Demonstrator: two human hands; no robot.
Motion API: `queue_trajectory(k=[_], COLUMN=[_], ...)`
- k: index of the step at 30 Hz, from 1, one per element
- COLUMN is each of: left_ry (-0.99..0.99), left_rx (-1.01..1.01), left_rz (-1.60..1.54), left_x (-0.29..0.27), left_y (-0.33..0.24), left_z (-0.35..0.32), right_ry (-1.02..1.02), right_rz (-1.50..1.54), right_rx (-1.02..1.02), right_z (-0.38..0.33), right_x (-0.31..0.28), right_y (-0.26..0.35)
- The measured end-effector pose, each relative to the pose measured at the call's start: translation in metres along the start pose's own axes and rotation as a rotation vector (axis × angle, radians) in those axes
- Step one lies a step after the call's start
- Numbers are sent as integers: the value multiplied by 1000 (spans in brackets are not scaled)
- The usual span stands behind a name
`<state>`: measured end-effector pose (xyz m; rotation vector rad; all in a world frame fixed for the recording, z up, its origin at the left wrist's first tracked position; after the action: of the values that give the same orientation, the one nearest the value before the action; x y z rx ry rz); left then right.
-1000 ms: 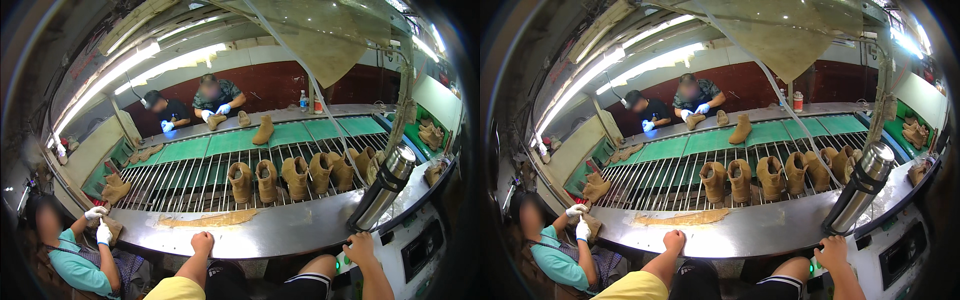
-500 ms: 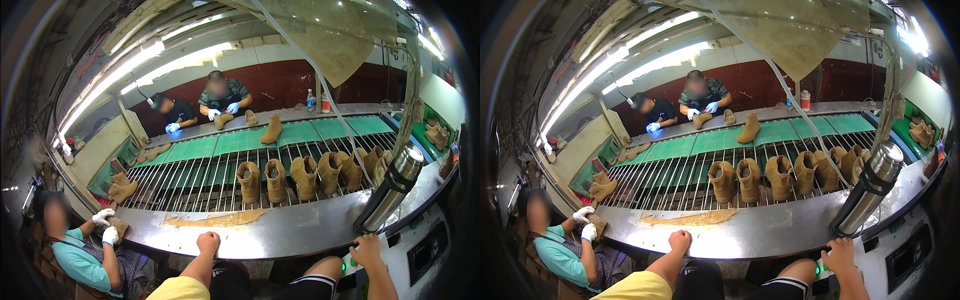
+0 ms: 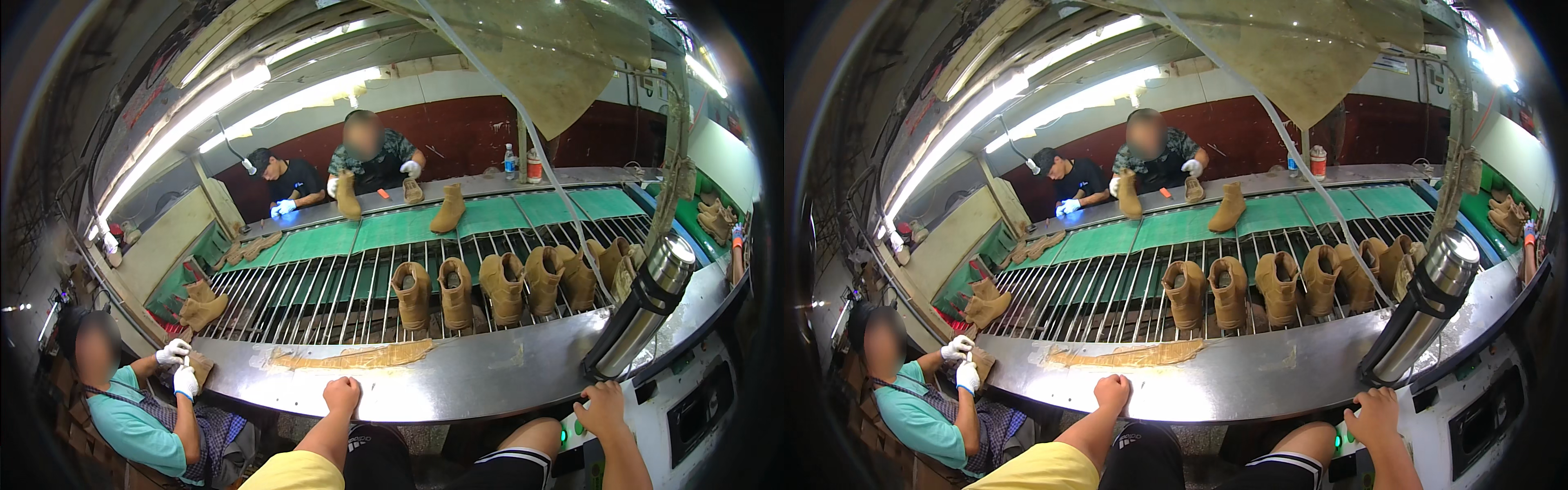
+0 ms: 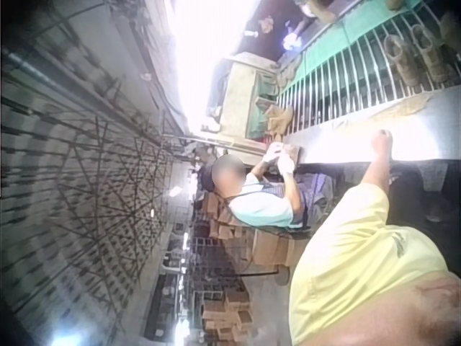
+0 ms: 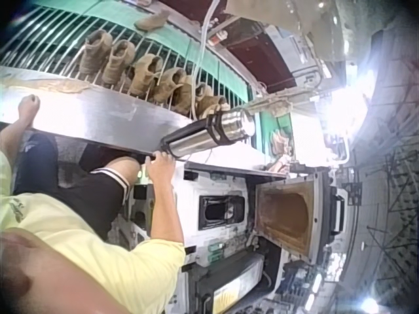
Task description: The person picks up boots from a conveyor belt, places them individually into a machine to process them, and then places the processed boots onto the same conveyor belt.
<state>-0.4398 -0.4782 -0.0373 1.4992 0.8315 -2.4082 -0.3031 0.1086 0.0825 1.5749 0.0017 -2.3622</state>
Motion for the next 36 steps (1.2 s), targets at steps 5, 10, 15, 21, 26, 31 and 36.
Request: queue_trajectory(k=[5, 10, 15, 21, 26, 31, 36], left_ry=[-1, 20, 36, 46, 37, 26, -4], left_rx=[13, 1, -11, -14, -8, 8, 11], left_rz=[10, 4, 16, 20, 18, -8, -39], left_x=[1, 1, 2, 1, -1, 1, 0], left_y=[0, 1, 0, 0, -1, 0, 1], left_z=[0, 0, 1, 1, 1, 1, 1], right_ry=[-7, -4, 16, 25, 31, 7, -10], right_rz=[-18, -21, -9, -11, -19, -13, -14], right_rx=[-14, -14, 5, 18, 13, -5, -25], right_z=[0, 0, 0, 1, 1, 2, 1], right_x=[1, 2, 2, 1, 1, 0, -1], right_y=[0, 0, -1, 0, 0, 1, 2])
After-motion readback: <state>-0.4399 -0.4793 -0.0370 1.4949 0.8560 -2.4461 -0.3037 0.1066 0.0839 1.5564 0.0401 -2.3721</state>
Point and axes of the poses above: each hand's wrist, its own z-axis towards the middle knuckle, its own x-axis out of the palm, y = z × x, the point moved 5 cm from there along z, towards the middle knuckle, and after that the axes turned 14 degrees about -x, right-handed, at the moved point
